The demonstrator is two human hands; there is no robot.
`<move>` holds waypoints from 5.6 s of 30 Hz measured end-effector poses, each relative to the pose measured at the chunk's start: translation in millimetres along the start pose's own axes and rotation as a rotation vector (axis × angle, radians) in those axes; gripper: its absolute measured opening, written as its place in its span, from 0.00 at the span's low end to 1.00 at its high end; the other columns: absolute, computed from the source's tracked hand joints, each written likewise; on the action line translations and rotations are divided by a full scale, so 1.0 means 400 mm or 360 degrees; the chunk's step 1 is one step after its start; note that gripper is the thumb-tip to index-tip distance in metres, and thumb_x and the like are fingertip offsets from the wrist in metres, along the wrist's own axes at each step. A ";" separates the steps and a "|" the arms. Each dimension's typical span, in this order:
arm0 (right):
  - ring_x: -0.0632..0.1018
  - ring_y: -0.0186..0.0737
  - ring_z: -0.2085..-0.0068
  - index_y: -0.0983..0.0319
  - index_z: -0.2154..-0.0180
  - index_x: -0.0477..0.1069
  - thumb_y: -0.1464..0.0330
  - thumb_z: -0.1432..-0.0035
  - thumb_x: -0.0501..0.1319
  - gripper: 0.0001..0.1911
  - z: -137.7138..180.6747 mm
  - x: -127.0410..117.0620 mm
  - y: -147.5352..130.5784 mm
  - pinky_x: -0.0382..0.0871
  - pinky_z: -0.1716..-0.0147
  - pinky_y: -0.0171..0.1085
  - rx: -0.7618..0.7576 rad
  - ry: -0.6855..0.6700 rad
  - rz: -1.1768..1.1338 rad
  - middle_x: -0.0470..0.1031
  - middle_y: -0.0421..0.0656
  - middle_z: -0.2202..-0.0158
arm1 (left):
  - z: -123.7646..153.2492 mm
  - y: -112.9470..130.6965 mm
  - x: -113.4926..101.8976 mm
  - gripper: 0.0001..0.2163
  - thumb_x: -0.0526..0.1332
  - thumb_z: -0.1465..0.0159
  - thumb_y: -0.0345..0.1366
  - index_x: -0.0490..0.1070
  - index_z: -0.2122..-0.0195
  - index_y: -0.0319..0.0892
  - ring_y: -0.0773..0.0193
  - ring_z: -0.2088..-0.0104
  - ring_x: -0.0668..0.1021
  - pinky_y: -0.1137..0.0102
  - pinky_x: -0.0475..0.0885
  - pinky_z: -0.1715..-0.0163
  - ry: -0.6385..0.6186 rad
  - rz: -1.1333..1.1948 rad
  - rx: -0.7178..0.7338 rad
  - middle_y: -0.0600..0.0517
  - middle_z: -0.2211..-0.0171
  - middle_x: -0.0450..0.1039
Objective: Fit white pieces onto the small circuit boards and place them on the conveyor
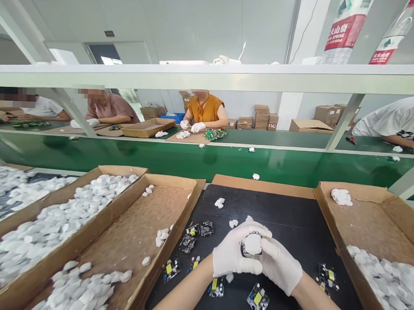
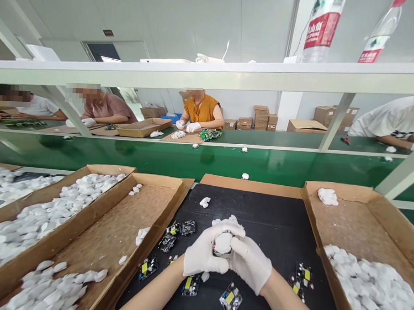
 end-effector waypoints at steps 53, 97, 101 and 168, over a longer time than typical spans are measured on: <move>0.69 0.49 0.48 0.63 0.49 0.65 0.63 0.40 0.59 0.18 -0.389 -0.370 -0.295 0.63 0.50 0.54 0.0291 0.1655 0.3257 0.66 0.48 0.48 | 0.020 -0.166 -0.204 0.12 0.53 0.38 0.27 0.67 0.55 0.41 0.51 0.55 0.71 0.60 0.65 0.58 0.0492 -0.1813 -0.1125 0.42 0.55 0.65; 0.62 0.29 0.79 0.62 0.62 0.70 0.64 0.63 0.64 0.21 -0.008 -0.178 -0.071 0.53 0.80 0.31 -0.0010 0.0983 0.0594 0.67 0.39 0.74 | 0.027 -0.148 -0.177 0.03 0.56 0.40 0.34 0.63 0.66 0.42 0.62 0.67 0.78 0.64 0.71 0.62 0.1018 -0.0557 -0.0691 0.47 0.64 0.74; 0.59 0.28 0.80 0.62 0.60 0.70 0.66 0.59 0.61 0.20 -0.008 -0.191 -0.066 0.50 0.81 0.30 0.0014 0.1036 0.0753 0.63 0.36 0.77 | 0.057 -0.169 -0.242 0.09 0.58 0.45 0.27 0.70 0.64 0.44 0.57 0.60 0.76 0.60 0.66 0.54 0.1002 -0.1017 -0.0933 0.47 0.55 0.72; 0.66 0.27 0.83 0.64 0.65 0.74 0.56 0.55 0.67 0.20 -0.005 -0.199 -0.118 0.58 0.86 0.29 -0.0533 0.1057 0.0588 0.69 0.38 0.77 | -0.108 0.011 -0.056 0.15 0.67 0.52 0.33 0.67 0.64 0.43 0.67 0.76 0.74 0.73 0.67 0.76 -0.0299 -0.0659 -0.0453 0.56 0.73 0.70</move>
Point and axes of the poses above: each hand's wrist, its own z-axis away from the middle knuckle, its own x-axis out of the palm, y = z × x, the point moved 6 cm from there along -z, towards the middle knuckle
